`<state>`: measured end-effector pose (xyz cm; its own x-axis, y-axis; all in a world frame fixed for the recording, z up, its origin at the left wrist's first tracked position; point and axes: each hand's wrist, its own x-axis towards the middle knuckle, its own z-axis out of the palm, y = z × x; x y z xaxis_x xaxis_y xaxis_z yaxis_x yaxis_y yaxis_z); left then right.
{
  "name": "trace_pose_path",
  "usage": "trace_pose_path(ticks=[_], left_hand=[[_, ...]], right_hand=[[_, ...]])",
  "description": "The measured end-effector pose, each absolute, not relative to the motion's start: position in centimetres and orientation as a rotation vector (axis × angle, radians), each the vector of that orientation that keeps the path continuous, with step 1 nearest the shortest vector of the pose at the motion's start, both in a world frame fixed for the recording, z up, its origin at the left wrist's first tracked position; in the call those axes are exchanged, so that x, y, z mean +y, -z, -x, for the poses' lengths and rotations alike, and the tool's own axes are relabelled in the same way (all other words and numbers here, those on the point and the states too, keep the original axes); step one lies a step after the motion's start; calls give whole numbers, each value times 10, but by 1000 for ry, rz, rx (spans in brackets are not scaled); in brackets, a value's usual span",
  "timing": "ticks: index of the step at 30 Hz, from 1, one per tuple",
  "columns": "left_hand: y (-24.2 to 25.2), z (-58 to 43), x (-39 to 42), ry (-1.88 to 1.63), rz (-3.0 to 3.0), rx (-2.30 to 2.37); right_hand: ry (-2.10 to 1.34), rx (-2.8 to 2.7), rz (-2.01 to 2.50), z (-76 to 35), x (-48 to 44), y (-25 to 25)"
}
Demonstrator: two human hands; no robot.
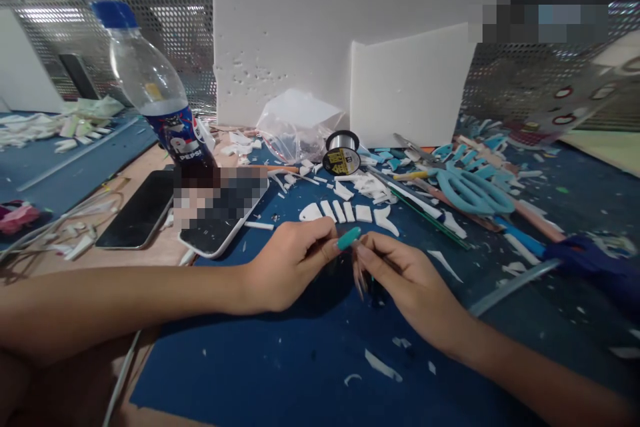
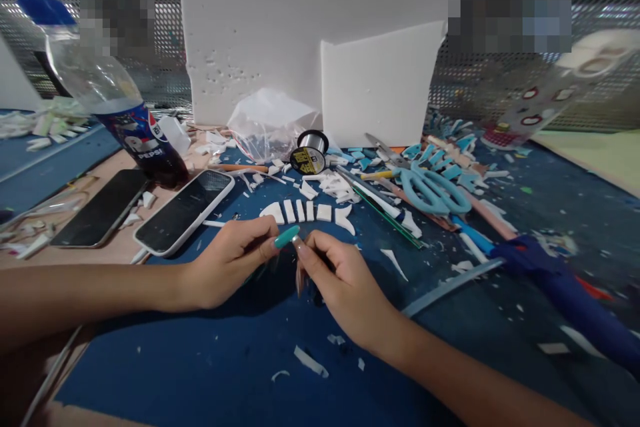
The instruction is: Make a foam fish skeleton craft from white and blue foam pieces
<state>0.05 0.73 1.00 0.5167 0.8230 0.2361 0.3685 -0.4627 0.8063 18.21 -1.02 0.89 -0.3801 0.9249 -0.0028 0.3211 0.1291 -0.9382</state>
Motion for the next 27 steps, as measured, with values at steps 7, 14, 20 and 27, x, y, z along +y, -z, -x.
trace_pose_path(ticks=[7, 14, 20, 27], left_hand=[[-7, 5, 5, -1081, -2450, 998], [-8, -2, 2, -1168, -2786, 723], [-4, -7, -1, -1267, -3204, 684], [-8, -10, 2, -1309, -3072, 863]], right_hand=[[-1282, -1777, 1173, -182, -12, -7], [-1287, -1816, 1138, -182, -15, -13], [-1356, -1831, 1080, -178, -10, -13], [-1583, -1672, 864, -181, -9, -13]])
